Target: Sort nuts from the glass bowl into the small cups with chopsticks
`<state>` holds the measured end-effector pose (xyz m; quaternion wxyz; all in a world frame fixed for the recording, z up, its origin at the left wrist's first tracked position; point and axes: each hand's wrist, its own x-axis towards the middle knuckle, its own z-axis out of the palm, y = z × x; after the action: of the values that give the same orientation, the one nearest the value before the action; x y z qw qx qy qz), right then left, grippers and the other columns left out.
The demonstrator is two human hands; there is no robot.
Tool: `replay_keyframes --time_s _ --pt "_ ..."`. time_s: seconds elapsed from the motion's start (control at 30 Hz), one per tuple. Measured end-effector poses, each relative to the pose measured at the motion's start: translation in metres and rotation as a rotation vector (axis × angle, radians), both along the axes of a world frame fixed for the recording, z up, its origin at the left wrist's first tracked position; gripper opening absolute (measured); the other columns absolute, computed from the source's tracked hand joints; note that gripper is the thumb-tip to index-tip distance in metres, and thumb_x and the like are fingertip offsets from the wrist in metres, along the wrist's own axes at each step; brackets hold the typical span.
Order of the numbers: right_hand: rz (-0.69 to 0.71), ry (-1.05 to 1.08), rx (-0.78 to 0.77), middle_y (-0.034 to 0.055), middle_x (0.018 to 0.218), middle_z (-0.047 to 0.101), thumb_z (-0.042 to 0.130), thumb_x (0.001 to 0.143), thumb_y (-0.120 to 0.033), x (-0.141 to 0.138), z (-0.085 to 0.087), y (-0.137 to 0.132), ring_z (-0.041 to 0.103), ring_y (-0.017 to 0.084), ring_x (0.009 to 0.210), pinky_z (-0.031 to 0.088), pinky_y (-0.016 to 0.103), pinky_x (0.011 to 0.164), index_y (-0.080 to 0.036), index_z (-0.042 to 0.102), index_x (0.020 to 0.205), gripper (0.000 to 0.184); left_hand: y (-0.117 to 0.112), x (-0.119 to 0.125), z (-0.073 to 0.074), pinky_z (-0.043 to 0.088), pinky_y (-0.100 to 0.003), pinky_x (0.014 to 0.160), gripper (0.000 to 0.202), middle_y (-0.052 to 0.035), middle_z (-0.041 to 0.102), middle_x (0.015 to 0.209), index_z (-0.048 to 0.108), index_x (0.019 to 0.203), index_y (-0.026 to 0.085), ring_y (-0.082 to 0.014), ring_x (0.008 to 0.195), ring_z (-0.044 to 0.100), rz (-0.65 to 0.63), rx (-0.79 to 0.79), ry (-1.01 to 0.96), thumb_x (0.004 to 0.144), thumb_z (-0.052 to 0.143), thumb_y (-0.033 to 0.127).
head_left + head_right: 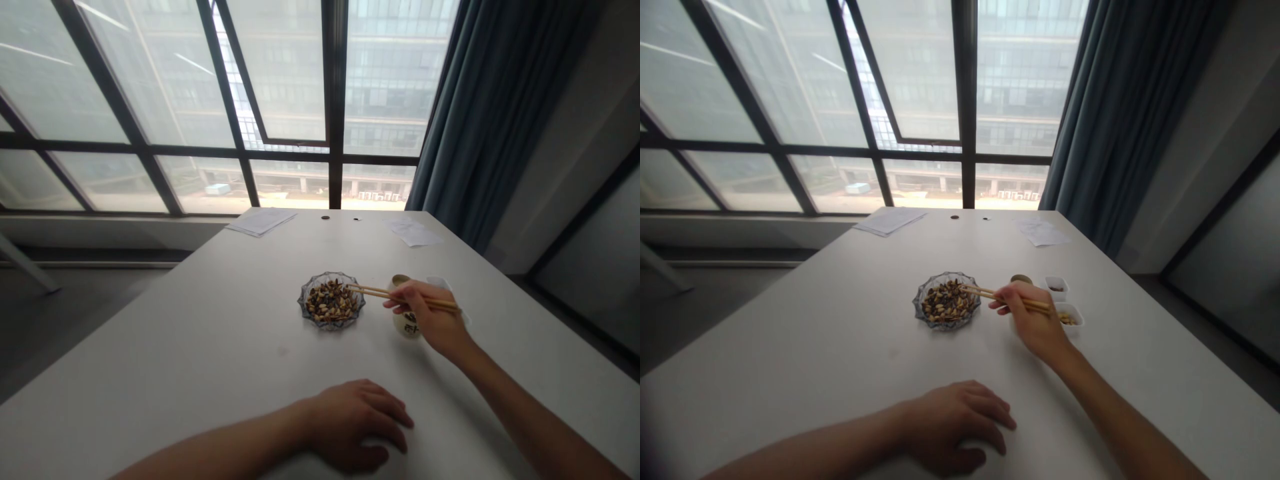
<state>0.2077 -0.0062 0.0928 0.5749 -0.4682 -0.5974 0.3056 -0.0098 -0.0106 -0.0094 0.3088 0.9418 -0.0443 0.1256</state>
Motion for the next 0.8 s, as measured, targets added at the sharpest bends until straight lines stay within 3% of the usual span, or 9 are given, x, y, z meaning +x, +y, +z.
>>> replay_keyframes --time_s 0.17,0.3,0.6,0.8 --pt "0.050 0.004 -0.078 0.0083 0.084 0.078 0.064 0.091 -0.061 -0.044 -0.013 0.046 0.076 0.025 0.073 0.064 0.035 0.067 -0.020 0.075 0.084 0.043 -0.001 0.000 -0.005 0.035 -0.030 0.120 0.034 -0.0039 0.064 0.142 0.068 0.120 0.021 -0.0209 0.135 0.057 -0.009 0.031 -0.010 0.089 0.056 0.029" --pt "0.027 0.013 -0.143 0.0072 0.081 0.078 0.063 0.089 -0.063 -0.062 -0.020 0.065 0.076 0.027 0.073 0.065 0.038 0.067 -0.022 0.075 0.081 0.043 0.001 0.000 -0.007 0.029 -0.028 0.123 0.038 -0.0041 0.060 0.146 0.066 0.125 0.020 -0.0203 0.140 0.051 -0.037 0.048 0.028 0.092 0.052 0.031" --pt "0.007 0.021 -0.124 0.0091 0.086 0.079 0.062 0.091 -0.062 -0.064 -0.051 0.085 0.076 0.029 0.071 0.064 0.040 0.059 -0.022 0.077 0.084 0.043 0.002 0.001 -0.010 0.025 -0.025 0.124 0.038 -0.0064 0.059 0.146 0.066 0.125 0.016 -0.0197 0.141 0.050 -0.070 0.057 -0.008 0.096 0.048 0.034" --pt "-0.019 0.033 -0.117 0.0091 0.081 0.078 0.064 0.090 -0.060 -0.067 -0.050 0.081 0.077 0.030 0.072 0.065 0.041 0.063 -0.021 0.076 0.080 0.042 0.002 0.000 -0.010 0.024 -0.022 0.124 0.037 -0.0059 0.060 0.146 0.066 0.124 0.017 -0.0185 0.141 0.050 -0.062 0.057 -0.016 0.096 0.048 0.034"
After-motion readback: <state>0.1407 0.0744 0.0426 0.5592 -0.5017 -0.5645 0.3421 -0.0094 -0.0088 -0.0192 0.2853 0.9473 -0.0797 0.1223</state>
